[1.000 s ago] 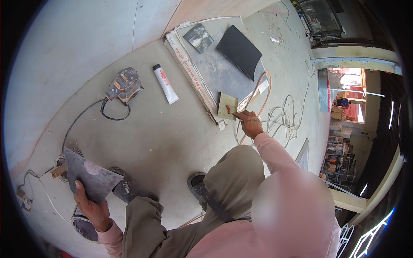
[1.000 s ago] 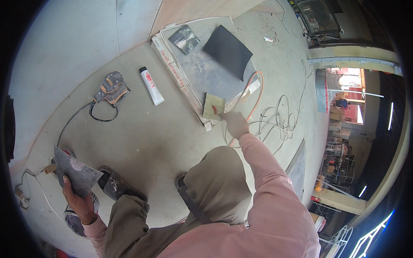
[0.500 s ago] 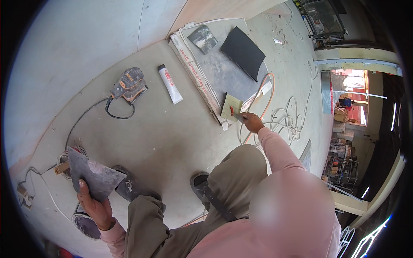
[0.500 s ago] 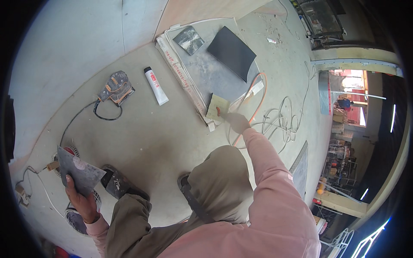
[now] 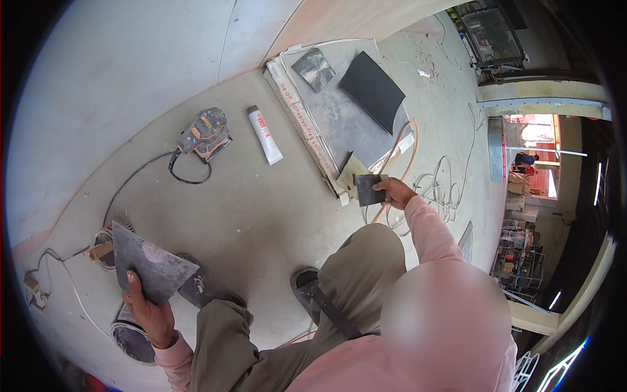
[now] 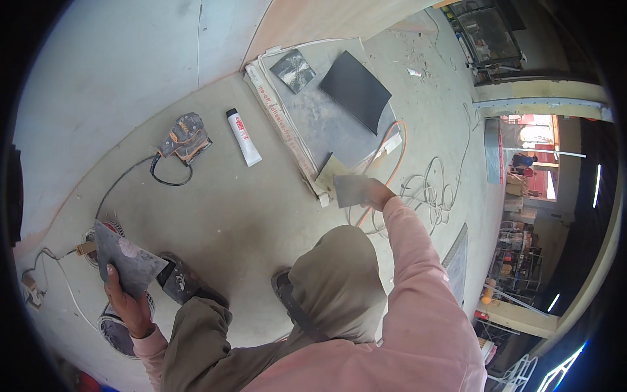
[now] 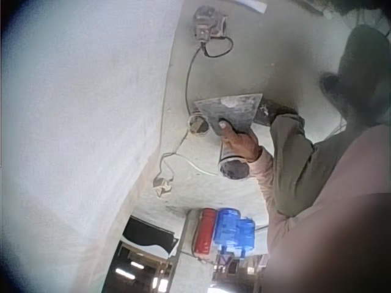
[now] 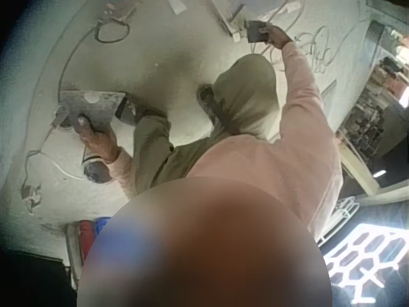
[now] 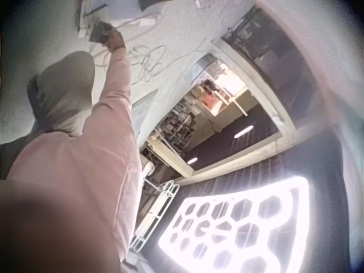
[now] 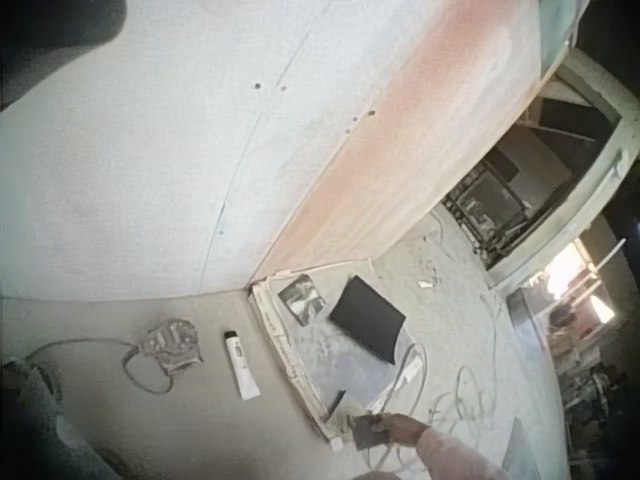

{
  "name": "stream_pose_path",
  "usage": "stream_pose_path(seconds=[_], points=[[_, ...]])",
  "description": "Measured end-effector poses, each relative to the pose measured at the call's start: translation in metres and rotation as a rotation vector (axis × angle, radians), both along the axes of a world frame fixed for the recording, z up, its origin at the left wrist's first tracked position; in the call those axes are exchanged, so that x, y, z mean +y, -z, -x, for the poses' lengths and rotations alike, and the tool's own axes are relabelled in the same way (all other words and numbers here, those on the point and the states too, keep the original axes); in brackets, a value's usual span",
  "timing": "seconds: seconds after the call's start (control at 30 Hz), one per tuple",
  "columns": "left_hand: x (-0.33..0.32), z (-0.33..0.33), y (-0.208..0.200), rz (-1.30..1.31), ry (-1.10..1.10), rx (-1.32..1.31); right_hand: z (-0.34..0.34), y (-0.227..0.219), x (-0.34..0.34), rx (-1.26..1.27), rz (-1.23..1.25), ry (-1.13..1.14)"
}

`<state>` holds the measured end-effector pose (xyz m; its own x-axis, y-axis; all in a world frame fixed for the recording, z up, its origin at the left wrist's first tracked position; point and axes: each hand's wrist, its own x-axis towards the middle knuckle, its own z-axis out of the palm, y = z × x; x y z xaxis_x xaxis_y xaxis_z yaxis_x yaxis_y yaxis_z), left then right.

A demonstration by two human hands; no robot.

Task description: Applying and smoothing putty/filler onto a wall surface using spatulas.

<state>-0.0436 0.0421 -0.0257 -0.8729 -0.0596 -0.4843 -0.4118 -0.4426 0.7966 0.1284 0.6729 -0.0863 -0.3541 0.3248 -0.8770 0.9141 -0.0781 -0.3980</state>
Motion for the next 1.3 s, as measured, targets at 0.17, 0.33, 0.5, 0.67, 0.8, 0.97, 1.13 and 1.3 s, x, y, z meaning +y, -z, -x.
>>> stream_pose_path(seconds=[0.17,0.33,0.5,0.67,0.8,0.97,1.13,1.3], points=[[0.003,0.003,-0.004,-0.027,0.015,-0.008,-0.009,-0.009,-0.015,-0.041,-0.184,-0.143],[-0.006,0.002,0.010,0.006,-0.002,-0.006,-0.030,0.005,-0.059,-0.053,-0.213,0.114],[-0.003,0.005,0.004,-0.027,0.049,0.004,-0.050,0.034,-0.054,0.002,-0.179,-0.009],[0.003,0.009,0.011,-0.063,0.076,0.010,-0.070,0.067,-0.024,0.294,-0.262,-0.169],[-0.004,0.008,0.012,-0.055,0.072,0.010,-0.034,0.059,-0.045,0.351,-0.354,-0.066],[-0.005,0.008,0.010,-0.047,0.055,-0.002,0.000,0.015,-0.073,0.188,-0.671,-0.420],[-0.007,0.006,0.013,-0.027,0.007,-0.022,0.024,-0.006,-0.104,-0.063,-0.598,-0.418],[-0.014,0.003,0.017,-0.006,0.008,-0.031,0.018,0.014,-0.118,0.002,-0.723,-0.703]])
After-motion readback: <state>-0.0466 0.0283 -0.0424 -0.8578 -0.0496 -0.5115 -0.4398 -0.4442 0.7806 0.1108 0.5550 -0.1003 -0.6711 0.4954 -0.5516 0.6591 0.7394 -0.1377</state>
